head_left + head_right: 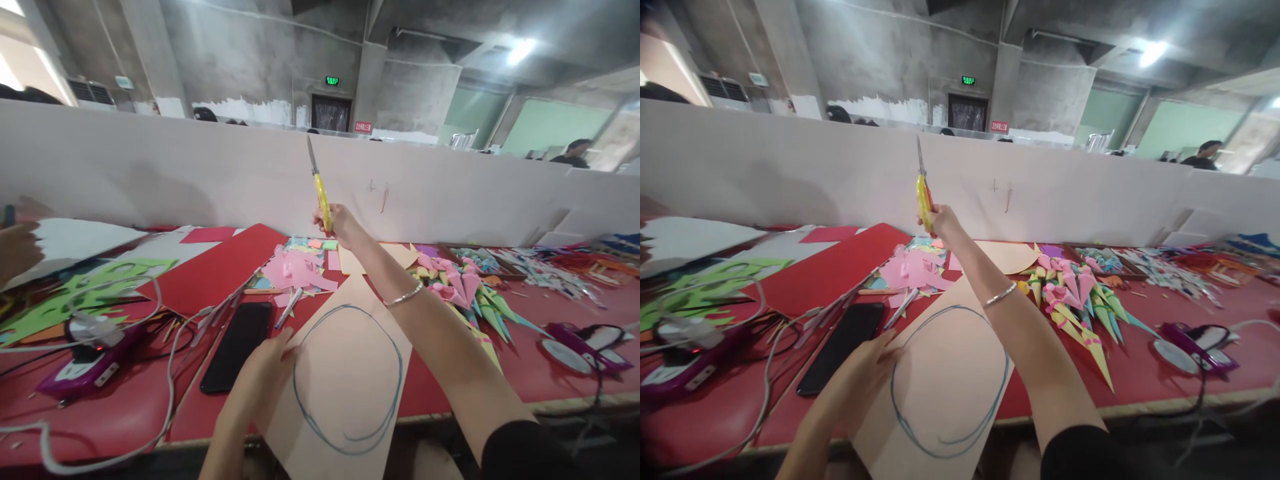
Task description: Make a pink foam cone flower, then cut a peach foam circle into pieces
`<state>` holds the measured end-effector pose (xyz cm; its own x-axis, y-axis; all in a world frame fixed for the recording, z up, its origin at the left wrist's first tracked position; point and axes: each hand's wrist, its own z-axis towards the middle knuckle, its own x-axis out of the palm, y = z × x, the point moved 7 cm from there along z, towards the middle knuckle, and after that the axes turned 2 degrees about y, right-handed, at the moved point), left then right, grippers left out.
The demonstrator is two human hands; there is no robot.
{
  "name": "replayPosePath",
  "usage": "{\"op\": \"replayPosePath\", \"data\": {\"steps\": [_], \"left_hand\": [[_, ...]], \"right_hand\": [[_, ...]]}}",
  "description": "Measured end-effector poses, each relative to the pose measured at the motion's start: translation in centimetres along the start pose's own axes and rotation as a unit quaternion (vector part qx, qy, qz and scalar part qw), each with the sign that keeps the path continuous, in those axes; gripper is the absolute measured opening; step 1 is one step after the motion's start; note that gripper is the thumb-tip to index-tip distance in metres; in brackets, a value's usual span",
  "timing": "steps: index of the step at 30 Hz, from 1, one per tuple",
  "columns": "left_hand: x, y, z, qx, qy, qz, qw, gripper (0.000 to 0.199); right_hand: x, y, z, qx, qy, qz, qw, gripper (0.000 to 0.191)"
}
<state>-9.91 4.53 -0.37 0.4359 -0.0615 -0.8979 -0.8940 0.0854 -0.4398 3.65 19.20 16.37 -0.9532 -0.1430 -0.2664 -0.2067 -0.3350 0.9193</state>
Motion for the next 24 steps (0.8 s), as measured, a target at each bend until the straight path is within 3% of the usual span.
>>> {"op": "replayPosePath", "data": {"steps": [3,7,15,20,24], "left_hand": [[-1.5,0.5,-1.7,0.021,0.004,-0.035,0.999,0.016],[-3.0,2.0,-3.1,0.002,-0.016,-0.04,0.999,0.019],[-3.7,3.2,-2.6,-0.071,-0.086,-0.051,0.992,0.02],[-6.8,4.1,-2.8,-0.111,-0.169,-0.046,0.978,0.022],[-10.2,4.9,-2.6,-0.148,-0.267,-0.08,0.949,0.019]], "right_hand": [[-0.7,1.7,-2.3,-0.035,0.028,0.083,0.996,0.015],[-0.5,1.8,-4.8,-0.028,0.098,0.241,0.965,0.029],[-1.4,-0.3,-7.9,0.04,0.087,0.35,0.932,0.035],[-2.6,-2.2,-11.1,0.03,0.044,0.31,0.949,0.037],[-1.8,-5.0,-14.2,0.066,0.034,0.245,0.967,0.042]]}}
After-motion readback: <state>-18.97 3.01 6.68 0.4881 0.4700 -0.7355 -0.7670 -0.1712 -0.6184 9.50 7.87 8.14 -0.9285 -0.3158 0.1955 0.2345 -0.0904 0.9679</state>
